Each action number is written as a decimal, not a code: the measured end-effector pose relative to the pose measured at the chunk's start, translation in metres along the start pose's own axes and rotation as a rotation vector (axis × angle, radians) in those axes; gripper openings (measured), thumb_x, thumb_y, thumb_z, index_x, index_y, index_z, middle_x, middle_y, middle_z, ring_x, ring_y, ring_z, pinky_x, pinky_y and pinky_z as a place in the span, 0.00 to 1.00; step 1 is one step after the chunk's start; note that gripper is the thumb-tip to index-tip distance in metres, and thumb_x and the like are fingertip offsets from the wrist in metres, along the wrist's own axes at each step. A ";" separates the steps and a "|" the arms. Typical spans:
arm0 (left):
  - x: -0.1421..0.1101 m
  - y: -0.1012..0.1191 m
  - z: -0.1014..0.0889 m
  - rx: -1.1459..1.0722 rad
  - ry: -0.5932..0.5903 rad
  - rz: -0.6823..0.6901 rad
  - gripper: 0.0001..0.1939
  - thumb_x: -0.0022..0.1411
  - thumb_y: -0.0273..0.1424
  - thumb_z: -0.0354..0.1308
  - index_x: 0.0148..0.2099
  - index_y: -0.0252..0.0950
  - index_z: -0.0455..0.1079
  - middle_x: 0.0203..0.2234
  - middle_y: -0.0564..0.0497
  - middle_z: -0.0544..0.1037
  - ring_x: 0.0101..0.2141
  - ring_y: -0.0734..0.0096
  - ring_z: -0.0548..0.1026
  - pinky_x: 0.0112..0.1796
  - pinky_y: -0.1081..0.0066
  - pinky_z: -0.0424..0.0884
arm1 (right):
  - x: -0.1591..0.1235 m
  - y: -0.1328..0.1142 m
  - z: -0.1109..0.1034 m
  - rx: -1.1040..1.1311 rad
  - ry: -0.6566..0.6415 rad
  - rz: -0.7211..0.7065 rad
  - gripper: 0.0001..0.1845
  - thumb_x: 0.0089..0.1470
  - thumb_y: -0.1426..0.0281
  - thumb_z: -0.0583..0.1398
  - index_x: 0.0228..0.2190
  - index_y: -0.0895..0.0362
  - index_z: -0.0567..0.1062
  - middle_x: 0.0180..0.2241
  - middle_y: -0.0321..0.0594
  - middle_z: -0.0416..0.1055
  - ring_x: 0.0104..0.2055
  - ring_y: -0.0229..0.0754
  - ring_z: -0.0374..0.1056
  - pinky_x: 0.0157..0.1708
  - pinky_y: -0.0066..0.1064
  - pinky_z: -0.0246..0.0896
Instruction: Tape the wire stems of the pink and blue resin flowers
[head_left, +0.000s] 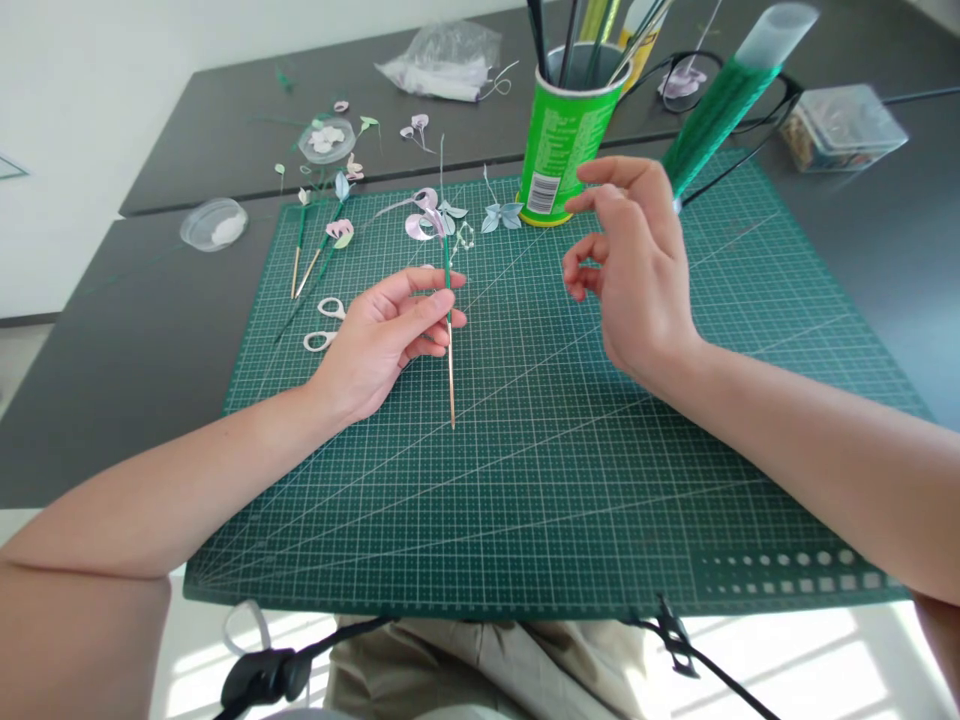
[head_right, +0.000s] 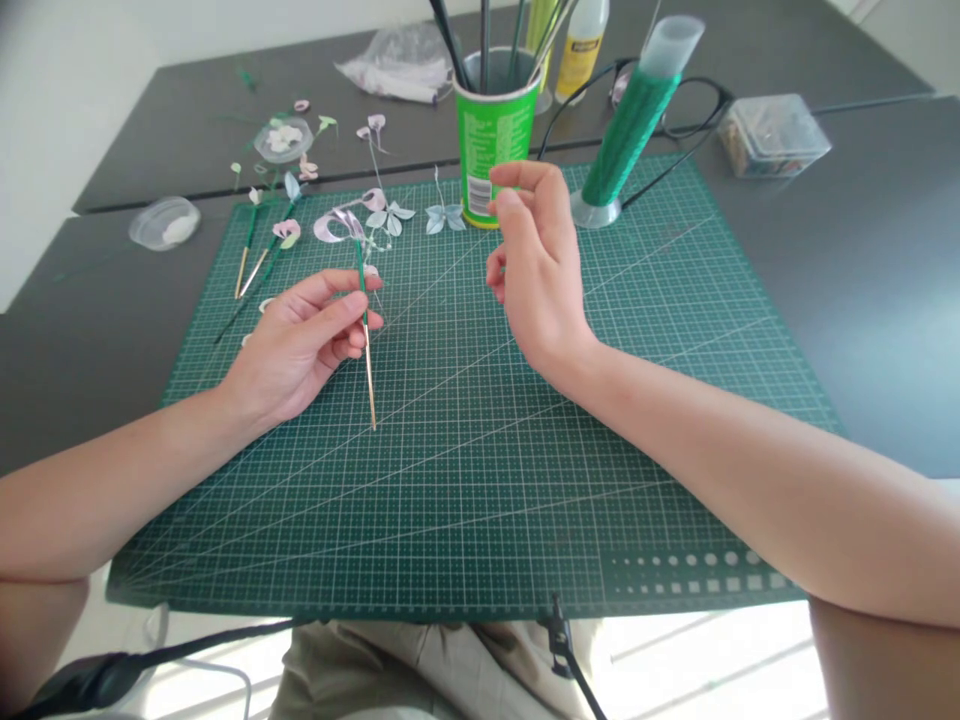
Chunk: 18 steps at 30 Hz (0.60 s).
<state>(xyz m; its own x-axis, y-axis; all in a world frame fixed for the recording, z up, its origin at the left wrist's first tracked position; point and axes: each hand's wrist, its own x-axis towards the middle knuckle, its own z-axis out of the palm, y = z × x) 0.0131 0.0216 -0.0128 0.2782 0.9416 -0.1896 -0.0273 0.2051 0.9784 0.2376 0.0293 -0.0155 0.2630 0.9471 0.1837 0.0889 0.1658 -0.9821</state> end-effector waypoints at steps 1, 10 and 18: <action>0.000 0.000 0.000 0.006 -0.003 -0.005 0.08 0.68 0.29 0.69 0.49 0.37 0.81 0.28 0.56 0.82 0.24 0.83 0.78 0.28 0.85 0.77 | -0.004 -0.002 0.000 0.017 -0.057 -0.014 0.06 0.73 0.69 0.54 0.45 0.50 0.72 0.50 0.40 0.76 0.21 0.31 0.60 0.19 0.32 0.51; -0.002 -0.001 0.002 0.031 -0.049 0.003 0.15 0.58 0.35 0.76 0.46 0.36 0.82 0.28 0.55 0.84 0.23 0.81 0.77 0.26 0.82 0.75 | -0.028 -0.010 0.004 0.213 -0.534 0.266 0.11 0.71 0.64 0.60 0.45 0.58 0.78 0.44 0.43 0.82 0.20 0.30 0.68 0.17 0.28 0.59; -0.003 -0.001 0.001 0.013 -0.089 -0.004 0.18 0.55 0.38 0.80 0.42 0.37 0.80 0.26 0.56 0.84 0.22 0.80 0.78 0.24 0.83 0.73 | -0.029 -0.008 0.003 0.113 -0.516 0.138 0.06 0.64 0.66 0.68 0.39 0.56 0.82 0.20 0.30 0.67 0.20 0.32 0.61 0.20 0.28 0.56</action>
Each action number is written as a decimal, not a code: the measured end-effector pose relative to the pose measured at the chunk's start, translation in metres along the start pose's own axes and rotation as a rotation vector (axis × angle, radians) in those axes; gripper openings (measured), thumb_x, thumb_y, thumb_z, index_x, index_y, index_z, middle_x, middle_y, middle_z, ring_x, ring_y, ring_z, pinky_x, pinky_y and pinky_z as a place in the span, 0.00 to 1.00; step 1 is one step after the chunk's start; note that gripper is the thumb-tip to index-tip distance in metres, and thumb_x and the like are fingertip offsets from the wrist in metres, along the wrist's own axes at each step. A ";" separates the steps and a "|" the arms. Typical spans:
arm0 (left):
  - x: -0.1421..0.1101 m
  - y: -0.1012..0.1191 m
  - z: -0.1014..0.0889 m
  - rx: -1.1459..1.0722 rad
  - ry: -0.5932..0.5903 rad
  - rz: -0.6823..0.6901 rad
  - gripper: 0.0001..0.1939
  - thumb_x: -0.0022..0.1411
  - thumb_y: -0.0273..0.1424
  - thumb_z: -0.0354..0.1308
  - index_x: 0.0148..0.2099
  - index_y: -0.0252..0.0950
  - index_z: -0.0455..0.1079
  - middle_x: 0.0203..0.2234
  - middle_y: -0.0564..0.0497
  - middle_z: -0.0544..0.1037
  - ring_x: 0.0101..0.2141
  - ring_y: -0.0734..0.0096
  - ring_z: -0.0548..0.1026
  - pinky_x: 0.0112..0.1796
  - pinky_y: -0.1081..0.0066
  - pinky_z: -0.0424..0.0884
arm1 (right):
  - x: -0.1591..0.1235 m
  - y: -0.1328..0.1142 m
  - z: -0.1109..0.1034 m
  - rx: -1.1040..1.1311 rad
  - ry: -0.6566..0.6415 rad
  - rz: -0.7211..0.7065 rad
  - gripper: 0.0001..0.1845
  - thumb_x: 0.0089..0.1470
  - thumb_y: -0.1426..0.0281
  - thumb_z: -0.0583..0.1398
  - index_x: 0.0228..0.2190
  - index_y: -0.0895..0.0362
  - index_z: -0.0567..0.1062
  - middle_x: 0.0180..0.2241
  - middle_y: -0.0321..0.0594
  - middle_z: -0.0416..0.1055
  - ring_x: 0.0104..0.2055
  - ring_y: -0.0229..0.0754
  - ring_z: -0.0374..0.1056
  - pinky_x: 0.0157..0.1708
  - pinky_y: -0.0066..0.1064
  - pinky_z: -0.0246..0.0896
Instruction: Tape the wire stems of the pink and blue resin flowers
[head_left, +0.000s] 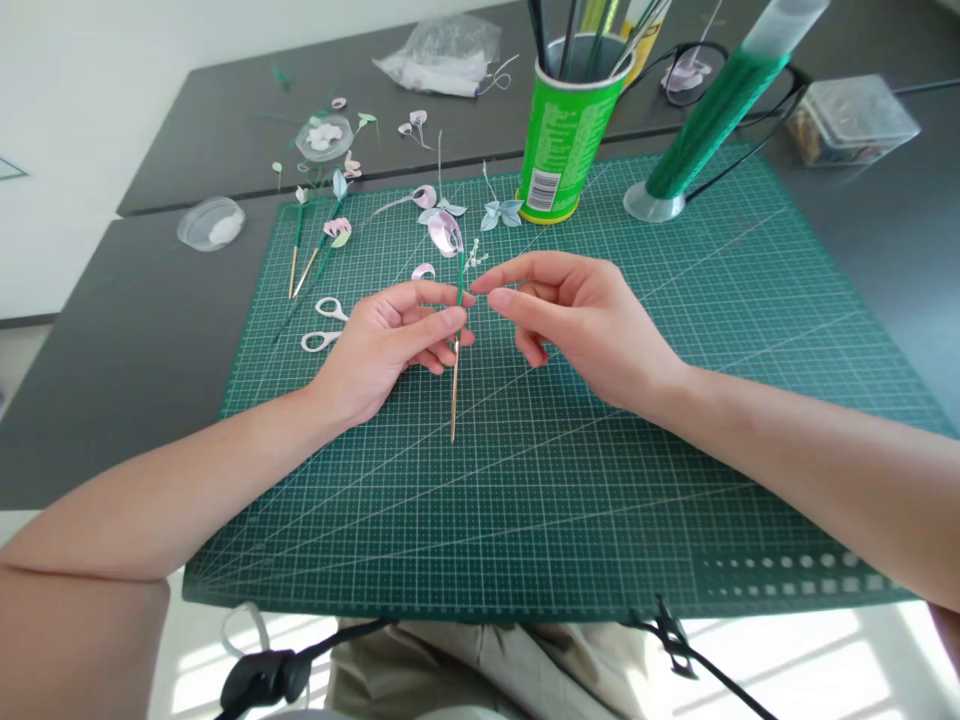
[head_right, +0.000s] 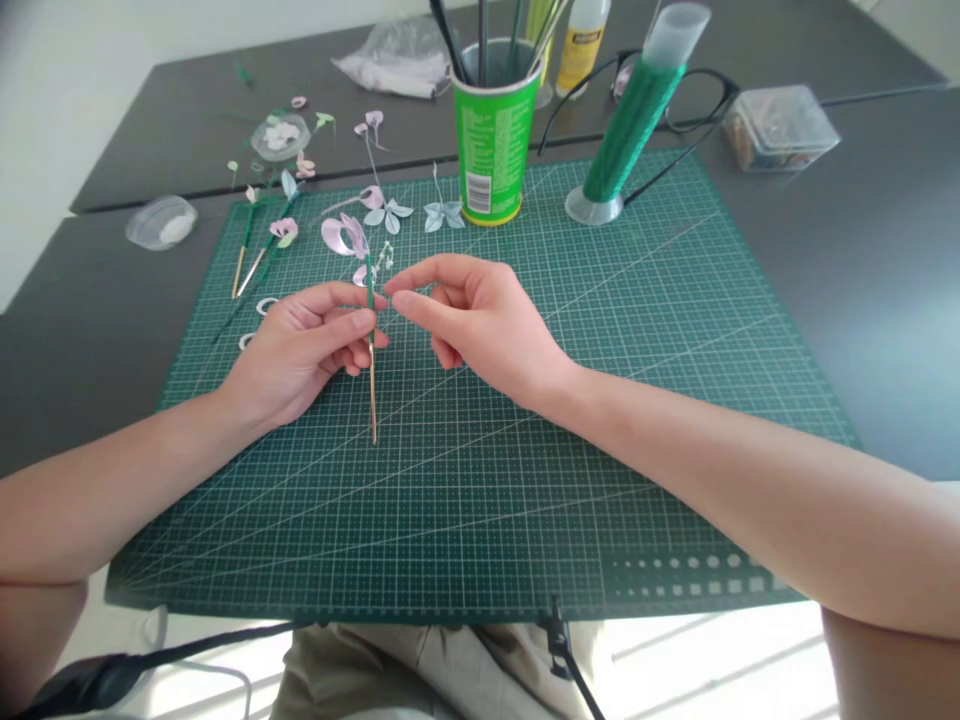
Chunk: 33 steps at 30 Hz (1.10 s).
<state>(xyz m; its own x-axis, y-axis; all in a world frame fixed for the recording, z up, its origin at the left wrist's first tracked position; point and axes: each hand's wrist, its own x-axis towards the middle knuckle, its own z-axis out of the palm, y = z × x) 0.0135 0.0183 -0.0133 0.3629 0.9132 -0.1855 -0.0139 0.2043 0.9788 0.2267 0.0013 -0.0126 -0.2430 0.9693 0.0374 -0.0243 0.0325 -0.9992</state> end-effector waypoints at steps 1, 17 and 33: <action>0.000 0.000 0.000 0.006 -0.004 0.001 0.18 0.55 0.38 0.80 0.42 0.37 0.79 0.26 0.56 0.84 0.22 0.80 0.78 0.23 0.83 0.73 | 0.000 0.000 0.000 -0.025 0.010 -0.021 0.06 0.64 0.66 0.68 0.39 0.56 0.83 0.19 0.29 0.65 0.19 0.32 0.58 0.20 0.29 0.53; -0.001 -0.001 -0.001 0.101 -0.056 0.044 0.09 0.61 0.35 0.74 0.40 0.37 0.80 0.32 0.51 0.86 0.26 0.77 0.77 0.23 0.80 0.68 | 0.001 -0.001 -0.003 -0.359 0.088 -0.183 0.05 0.61 0.69 0.69 0.32 0.55 0.83 0.18 0.27 0.47 0.23 0.34 0.46 0.25 0.33 0.47; -0.005 0.006 -0.004 0.603 -0.053 0.166 0.10 0.66 0.38 0.67 0.34 0.39 0.84 0.27 0.51 0.84 0.25 0.72 0.73 0.27 0.71 0.66 | -0.004 -0.009 -0.010 -1.058 -0.038 -0.698 0.17 0.71 0.67 0.58 0.29 0.53 0.79 0.29 0.40 0.68 0.32 0.43 0.63 0.38 0.41 0.57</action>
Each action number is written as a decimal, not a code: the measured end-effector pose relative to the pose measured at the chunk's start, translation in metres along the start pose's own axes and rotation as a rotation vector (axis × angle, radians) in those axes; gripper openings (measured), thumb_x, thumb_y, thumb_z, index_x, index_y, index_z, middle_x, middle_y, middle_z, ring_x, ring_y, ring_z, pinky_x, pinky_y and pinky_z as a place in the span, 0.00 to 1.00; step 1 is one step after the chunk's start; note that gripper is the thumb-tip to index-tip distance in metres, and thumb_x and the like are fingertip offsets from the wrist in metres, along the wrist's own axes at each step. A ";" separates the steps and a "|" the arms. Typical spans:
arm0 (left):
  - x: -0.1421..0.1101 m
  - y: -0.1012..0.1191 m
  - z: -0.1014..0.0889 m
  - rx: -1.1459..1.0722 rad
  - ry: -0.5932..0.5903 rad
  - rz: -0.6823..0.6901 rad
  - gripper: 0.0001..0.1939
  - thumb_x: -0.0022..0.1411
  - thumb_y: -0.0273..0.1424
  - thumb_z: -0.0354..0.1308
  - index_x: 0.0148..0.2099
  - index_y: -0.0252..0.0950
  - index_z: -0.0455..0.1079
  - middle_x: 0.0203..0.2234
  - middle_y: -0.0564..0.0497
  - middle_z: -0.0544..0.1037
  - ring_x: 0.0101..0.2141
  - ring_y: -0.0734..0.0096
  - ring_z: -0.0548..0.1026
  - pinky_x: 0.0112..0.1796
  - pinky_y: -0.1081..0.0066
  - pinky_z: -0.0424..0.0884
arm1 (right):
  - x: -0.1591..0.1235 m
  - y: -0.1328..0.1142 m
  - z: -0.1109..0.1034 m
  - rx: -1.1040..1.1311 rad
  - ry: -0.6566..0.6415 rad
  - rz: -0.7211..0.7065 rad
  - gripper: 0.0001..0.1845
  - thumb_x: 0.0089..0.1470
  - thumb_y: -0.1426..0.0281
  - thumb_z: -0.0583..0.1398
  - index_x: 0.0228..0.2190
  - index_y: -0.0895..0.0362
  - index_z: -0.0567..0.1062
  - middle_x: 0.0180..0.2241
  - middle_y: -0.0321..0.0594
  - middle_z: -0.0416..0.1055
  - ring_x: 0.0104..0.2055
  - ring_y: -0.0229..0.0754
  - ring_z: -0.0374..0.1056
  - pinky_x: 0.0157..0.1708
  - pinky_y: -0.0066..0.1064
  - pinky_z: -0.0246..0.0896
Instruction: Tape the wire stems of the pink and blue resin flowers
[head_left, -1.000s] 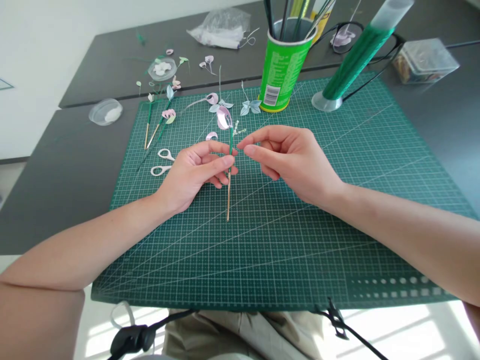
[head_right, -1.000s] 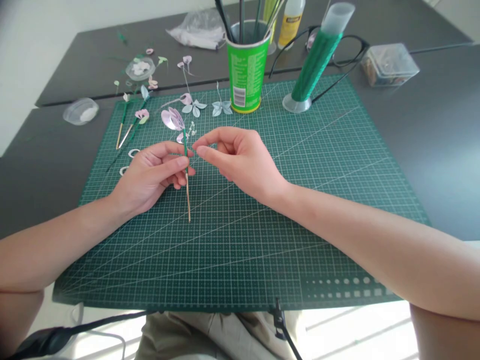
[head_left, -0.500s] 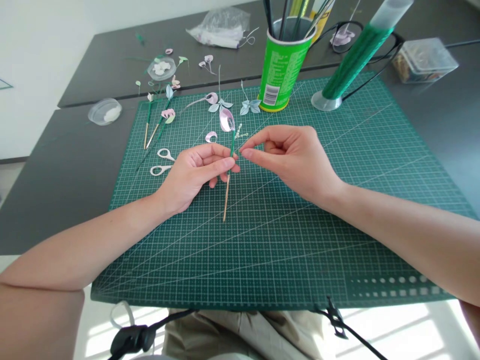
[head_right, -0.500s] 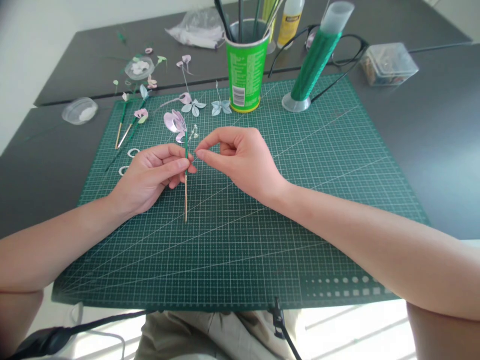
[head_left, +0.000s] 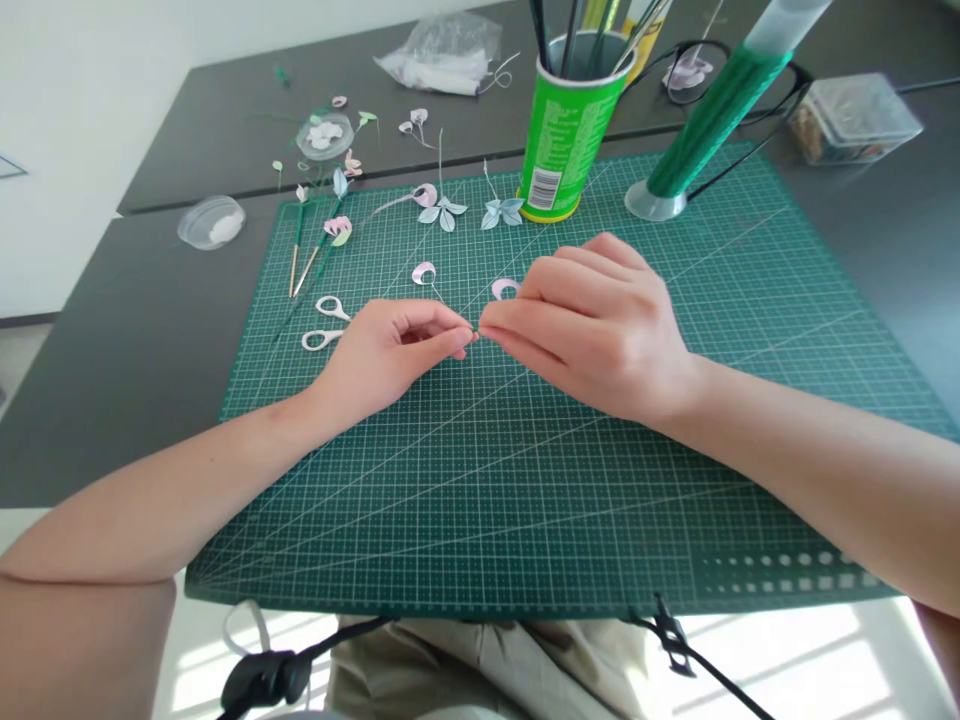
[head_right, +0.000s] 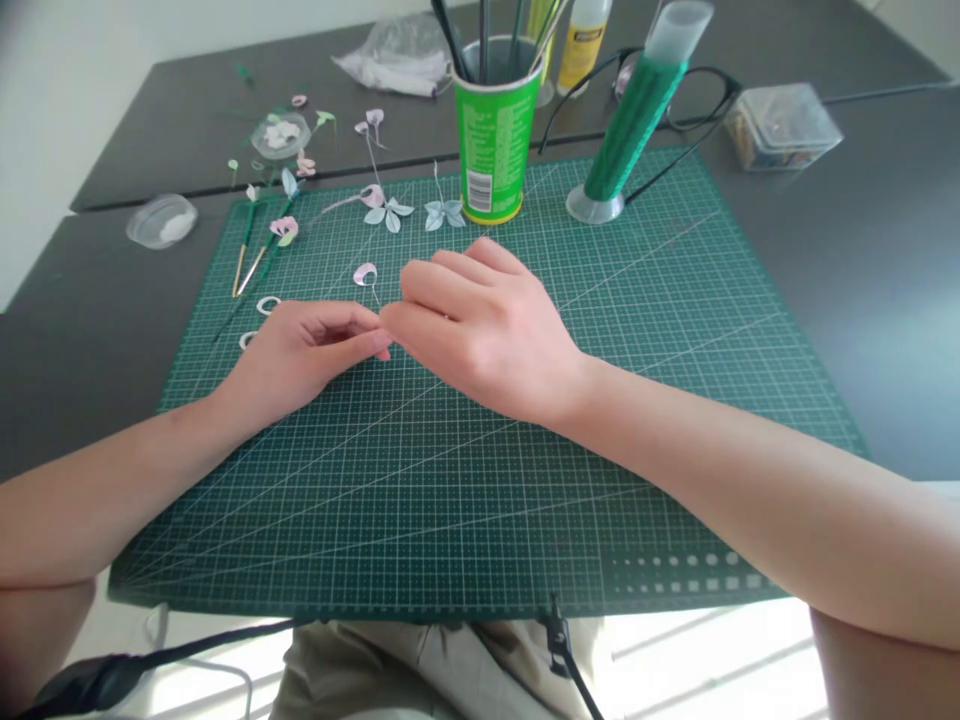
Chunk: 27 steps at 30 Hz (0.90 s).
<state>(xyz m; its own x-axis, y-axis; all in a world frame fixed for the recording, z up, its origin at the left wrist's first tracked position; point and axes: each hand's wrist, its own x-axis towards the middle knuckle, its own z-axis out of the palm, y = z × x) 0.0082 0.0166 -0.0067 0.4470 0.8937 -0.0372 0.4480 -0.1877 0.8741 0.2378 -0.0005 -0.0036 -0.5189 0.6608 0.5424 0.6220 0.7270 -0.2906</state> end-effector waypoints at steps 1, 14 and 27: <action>-0.001 0.001 0.000 0.035 -0.026 0.016 0.11 0.66 0.37 0.66 0.33 0.39 0.83 0.25 0.52 0.83 0.23 0.72 0.72 0.26 0.71 0.64 | 0.001 0.001 -0.002 -0.014 -0.007 -0.025 0.18 0.71 0.67 0.58 0.28 0.53 0.78 0.29 0.40 0.68 0.33 0.43 0.63 0.41 0.43 0.58; -0.004 0.001 0.001 0.228 -0.282 0.186 0.12 0.70 0.38 0.62 0.38 0.43 0.86 0.28 0.52 0.87 0.28 0.67 0.82 0.31 0.70 0.72 | 0.002 0.030 0.007 0.155 -0.023 -0.006 0.07 0.66 0.68 0.66 0.34 0.51 0.83 0.31 0.37 0.72 0.36 0.43 0.69 0.48 0.46 0.62; -0.011 0.003 0.006 0.132 -0.381 0.294 0.09 0.72 0.33 0.62 0.39 0.39 0.81 0.29 0.53 0.86 0.25 0.73 0.79 0.29 0.73 0.70 | 0.005 0.045 0.011 0.363 -0.073 0.199 0.13 0.60 0.63 0.72 0.27 0.53 0.80 0.27 0.35 0.69 0.31 0.40 0.63 0.34 0.36 0.58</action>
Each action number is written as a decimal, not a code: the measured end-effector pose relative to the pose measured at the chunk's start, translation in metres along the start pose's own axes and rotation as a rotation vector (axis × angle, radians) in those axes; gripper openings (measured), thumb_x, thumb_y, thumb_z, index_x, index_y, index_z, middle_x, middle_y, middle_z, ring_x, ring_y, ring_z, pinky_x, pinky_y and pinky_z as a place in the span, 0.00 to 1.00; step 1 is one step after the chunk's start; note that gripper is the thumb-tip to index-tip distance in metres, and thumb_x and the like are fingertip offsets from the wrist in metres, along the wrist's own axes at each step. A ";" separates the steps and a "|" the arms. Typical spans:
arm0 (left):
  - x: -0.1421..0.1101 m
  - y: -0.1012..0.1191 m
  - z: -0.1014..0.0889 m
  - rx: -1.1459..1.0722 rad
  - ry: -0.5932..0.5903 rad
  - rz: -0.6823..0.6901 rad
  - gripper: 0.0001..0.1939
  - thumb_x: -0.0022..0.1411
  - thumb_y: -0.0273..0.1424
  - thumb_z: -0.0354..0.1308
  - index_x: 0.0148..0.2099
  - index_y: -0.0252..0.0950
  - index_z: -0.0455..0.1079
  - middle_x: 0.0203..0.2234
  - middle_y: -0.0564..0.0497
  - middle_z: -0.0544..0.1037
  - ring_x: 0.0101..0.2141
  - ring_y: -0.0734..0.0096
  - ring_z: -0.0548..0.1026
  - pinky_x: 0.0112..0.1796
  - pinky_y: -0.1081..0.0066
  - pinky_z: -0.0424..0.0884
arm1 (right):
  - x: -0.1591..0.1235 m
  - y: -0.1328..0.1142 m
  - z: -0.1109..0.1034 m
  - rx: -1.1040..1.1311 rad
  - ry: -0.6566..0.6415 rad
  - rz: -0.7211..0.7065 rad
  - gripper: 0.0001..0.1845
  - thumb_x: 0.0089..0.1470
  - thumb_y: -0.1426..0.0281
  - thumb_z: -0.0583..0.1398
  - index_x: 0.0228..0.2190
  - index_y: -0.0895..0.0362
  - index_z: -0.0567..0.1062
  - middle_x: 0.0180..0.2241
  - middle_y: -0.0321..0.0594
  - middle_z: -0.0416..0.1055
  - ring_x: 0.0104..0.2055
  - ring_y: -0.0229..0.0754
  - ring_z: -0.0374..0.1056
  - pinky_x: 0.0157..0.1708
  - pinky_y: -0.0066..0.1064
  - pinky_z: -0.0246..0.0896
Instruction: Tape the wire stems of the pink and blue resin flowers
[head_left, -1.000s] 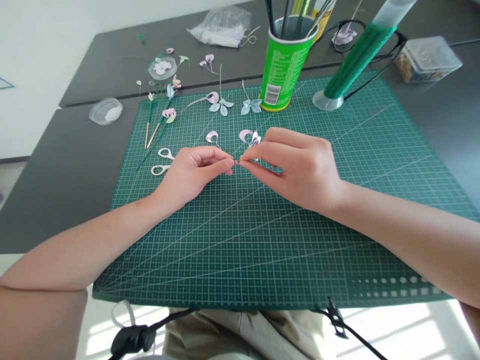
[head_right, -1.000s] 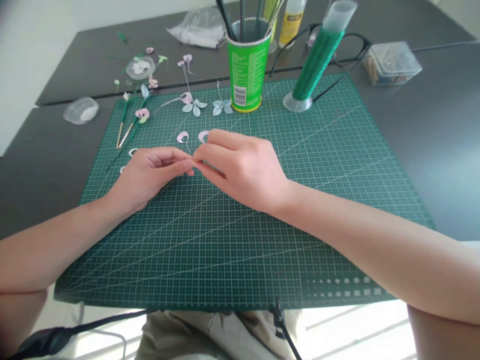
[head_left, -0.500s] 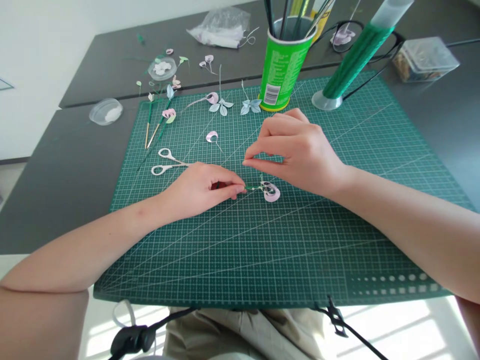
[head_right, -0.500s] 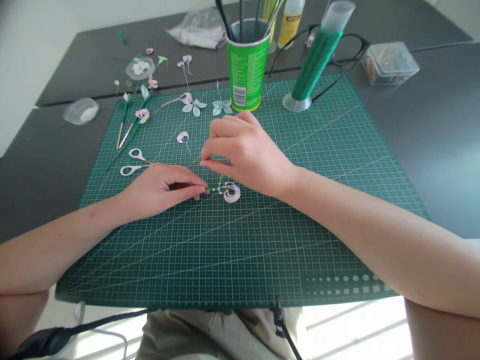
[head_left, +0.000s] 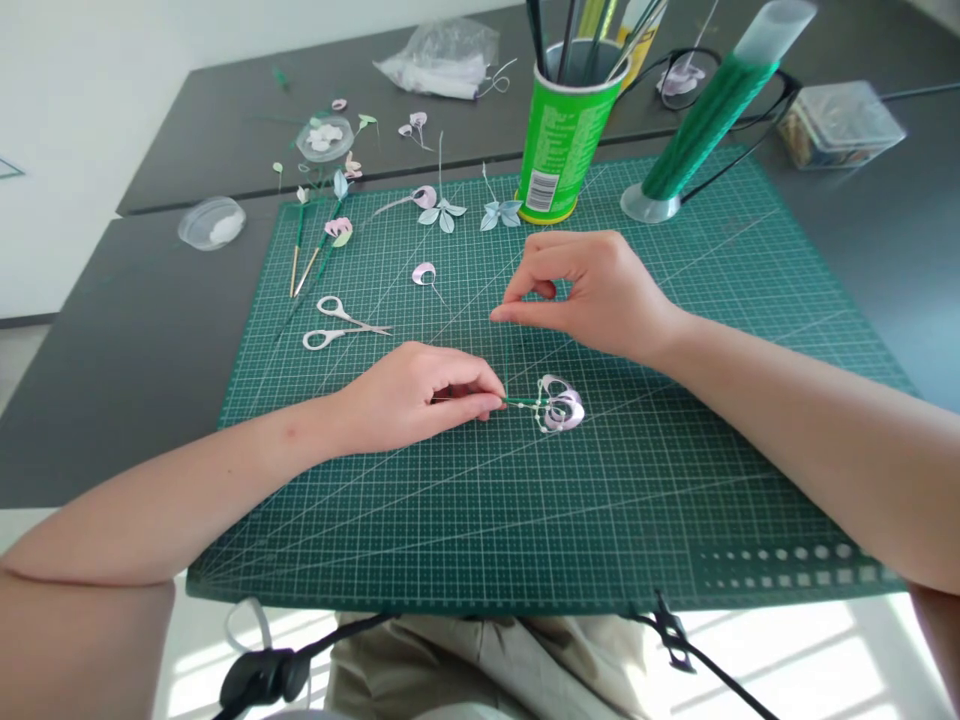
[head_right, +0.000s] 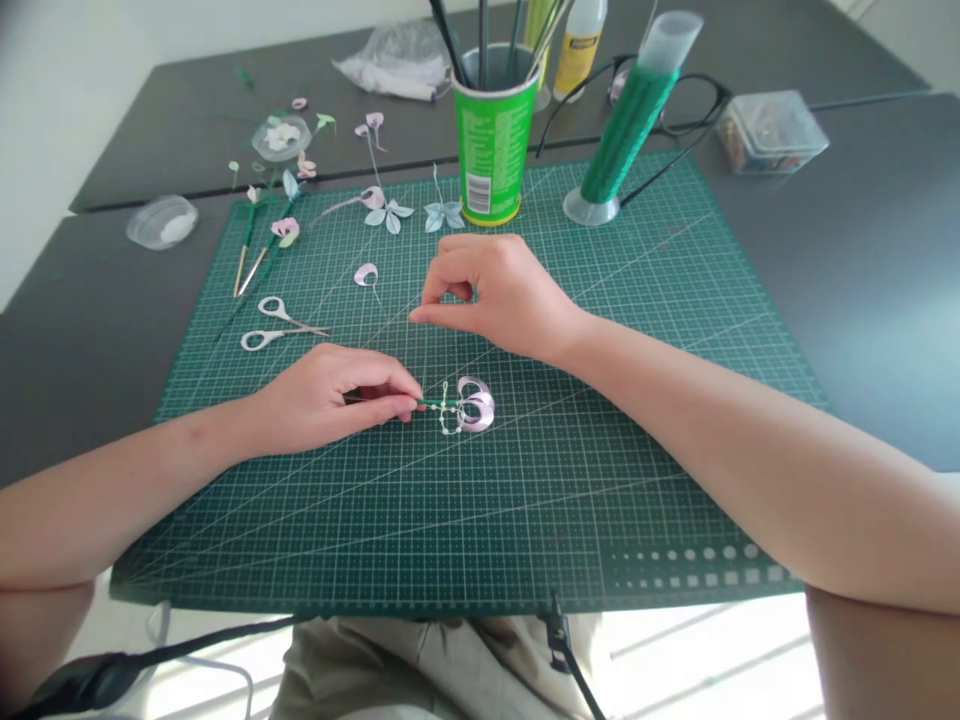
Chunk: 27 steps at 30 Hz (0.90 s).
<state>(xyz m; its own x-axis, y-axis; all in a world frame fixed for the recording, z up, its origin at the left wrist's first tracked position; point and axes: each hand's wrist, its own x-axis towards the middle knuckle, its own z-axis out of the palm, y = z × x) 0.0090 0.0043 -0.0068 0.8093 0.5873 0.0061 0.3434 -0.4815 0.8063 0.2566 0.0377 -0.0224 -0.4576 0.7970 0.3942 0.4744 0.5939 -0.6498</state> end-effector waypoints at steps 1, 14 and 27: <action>-0.001 0.001 0.000 -0.017 -0.005 -0.017 0.08 0.73 0.33 0.60 0.39 0.39 0.79 0.29 0.53 0.86 0.23 0.74 0.77 0.28 0.73 0.69 | 0.000 0.001 0.000 -0.007 0.004 0.010 0.14 0.60 0.62 0.72 0.26 0.53 0.79 0.26 0.35 0.68 0.31 0.40 0.62 0.34 0.36 0.58; -0.005 0.001 0.002 -0.319 0.531 -0.183 0.11 0.72 0.39 0.63 0.52 0.44 0.71 0.25 0.56 0.81 0.17 0.77 0.67 0.22 0.71 0.64 | -0.001 0.006 0.006 -0.013 -0.052 -0.066 0.16 0.59 0.68 0.72 0.24 0.56 0.73 0.27 0.35 0.67 0.29 0.37 0.59 0.32 0.35 0.54; 0.004 -0.003 -0.001 -0.353 0.590 -0.189 0.06 0.69 0.34 0.65 0.45 0.37 0.76 0.28 0.51 0.84 0.17 0.80 0.64 0.19 0.74 0.61 | -0.002 0.006 0.006 -0.154 -0.023 0.024 0.12 0.61 0.68 0.69 0.27 0.57 0.77 0.30 0.37 0.73 0.31 0.38 0.64 0.41 0.39 0.59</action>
<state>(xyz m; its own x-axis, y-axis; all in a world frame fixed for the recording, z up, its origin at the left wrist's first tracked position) 0.0112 0.0086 -0.0087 0.3236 0.9423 0.0857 0.1971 -0.1558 0.9679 0.2558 0.0388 -0.0309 -0.4609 0.8097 0.3633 0.5943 0.5856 -0.5512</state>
